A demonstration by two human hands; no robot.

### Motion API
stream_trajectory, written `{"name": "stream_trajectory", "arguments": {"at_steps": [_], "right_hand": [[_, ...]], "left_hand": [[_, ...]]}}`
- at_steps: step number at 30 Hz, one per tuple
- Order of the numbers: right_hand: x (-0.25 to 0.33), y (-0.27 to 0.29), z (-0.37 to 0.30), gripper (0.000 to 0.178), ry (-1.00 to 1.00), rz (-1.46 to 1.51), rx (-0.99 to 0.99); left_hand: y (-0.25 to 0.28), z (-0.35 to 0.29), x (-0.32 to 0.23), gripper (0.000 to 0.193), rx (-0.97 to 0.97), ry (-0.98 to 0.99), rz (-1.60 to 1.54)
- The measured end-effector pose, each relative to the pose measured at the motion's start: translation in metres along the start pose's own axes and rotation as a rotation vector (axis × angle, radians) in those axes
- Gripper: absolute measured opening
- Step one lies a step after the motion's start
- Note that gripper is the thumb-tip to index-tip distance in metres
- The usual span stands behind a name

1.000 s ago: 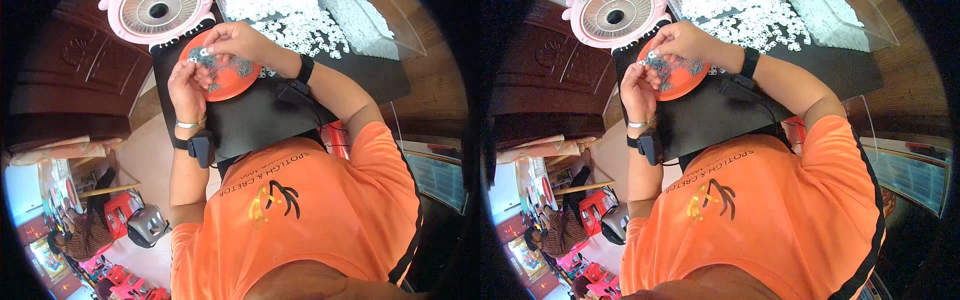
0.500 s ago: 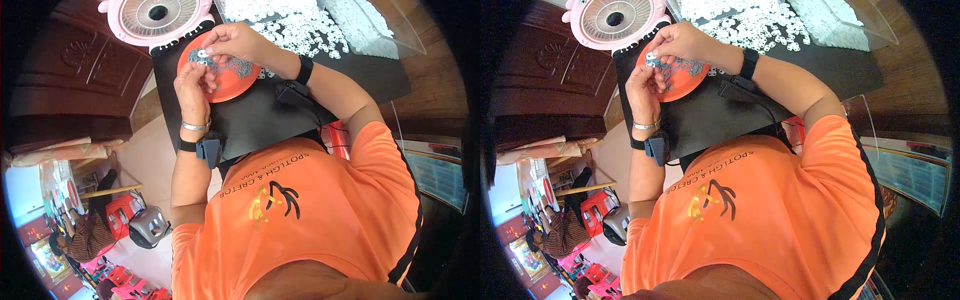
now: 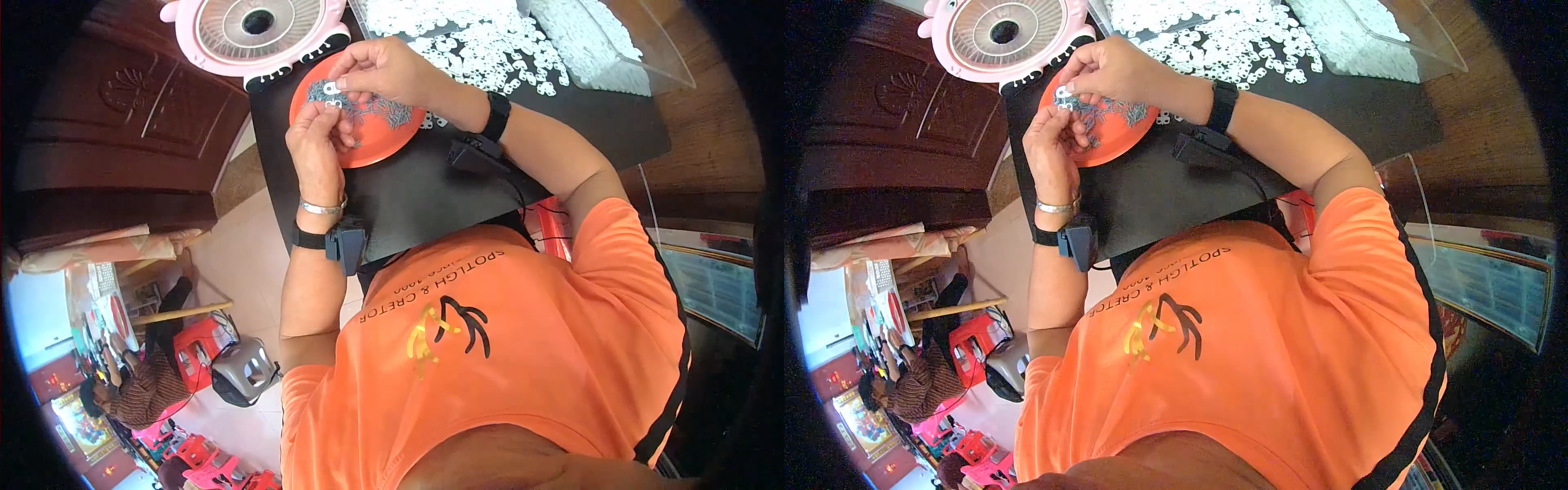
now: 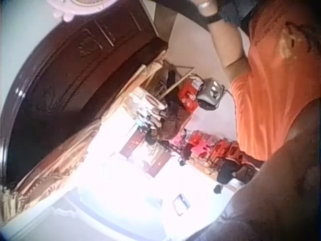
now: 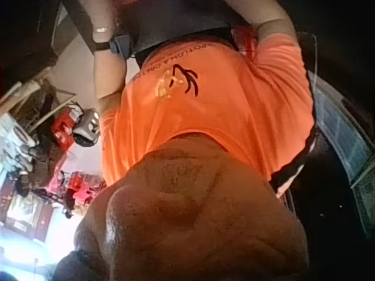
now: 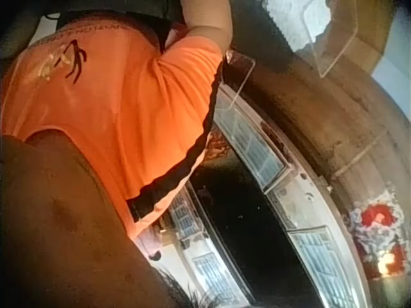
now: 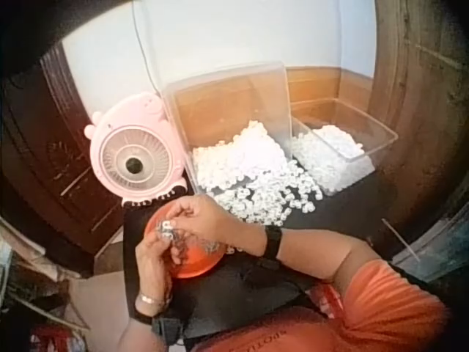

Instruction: Assembling small white plastic components with metal rings at a manual production workstation.

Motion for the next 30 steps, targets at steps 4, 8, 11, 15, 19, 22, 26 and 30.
{"name": "stream_trajectory", "arguments": {"at_steps": [4,8,11,15,19,22,26,30], "right_hand": [[0.0014,-0.0011,-0.0001,0.018,0.001,-0.013,-0.002],[-0.0007,-0.0006,0.0006,0.018,-0.025,0.042,-0.004],[0.0000,-0.0003,0.0002,0.019,-0.030,0.027,0.007],[0.0033,-0.0011,-0.0014,0.020,-0.022,0.013,0.028],[0.0028,-0.0020,-0.0018,0.019,-0.019,-0.028,0.041],[0.0024,-0.0027,-0.0019,0.019,-0.034,-0.041,0.040],[0.0011,-0.0045,-0.0027,0.018,0.011,-0.078,0.072],[0.0042,-0.0044,-0.0048,0.018,-0.001,-0.051,0.092]], "left_hand": [[0.0007,-0.0003,0.0000,0.015,0.001,-0.007,0.007],[-0.0001,0.0000,0.0002,0.015,-0.008,0.007,0.011],[-0.0002,-0.0001,0.0003,0.015,-0.009,0.004,0.008],[0.0002,0.0000,0.0002,0.015,-0.009,0.003,0.019],[0.0012,0.0002,0.0008,0.016,-0.020,0.010,0.035],[0.0025,0.0010,0.0024,0.016,-0.013,-0.005,0.027],[0.0022,0.0012,0.0023,0.016,-0.002,0.008,0.021],[0.0013,-0.0001,0.0023,0.016,-0.009,0.012,-0.009]]}}
Point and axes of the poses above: each hand's wrist, its own z-axis towards the middle knuckle, its own y-axis out of the back of the hand, x = y × z, the point moved 1 cm from there along z, towards the middle knuckle, and after that the axes turned 5 degrees about -z, right-handed, at the moved point
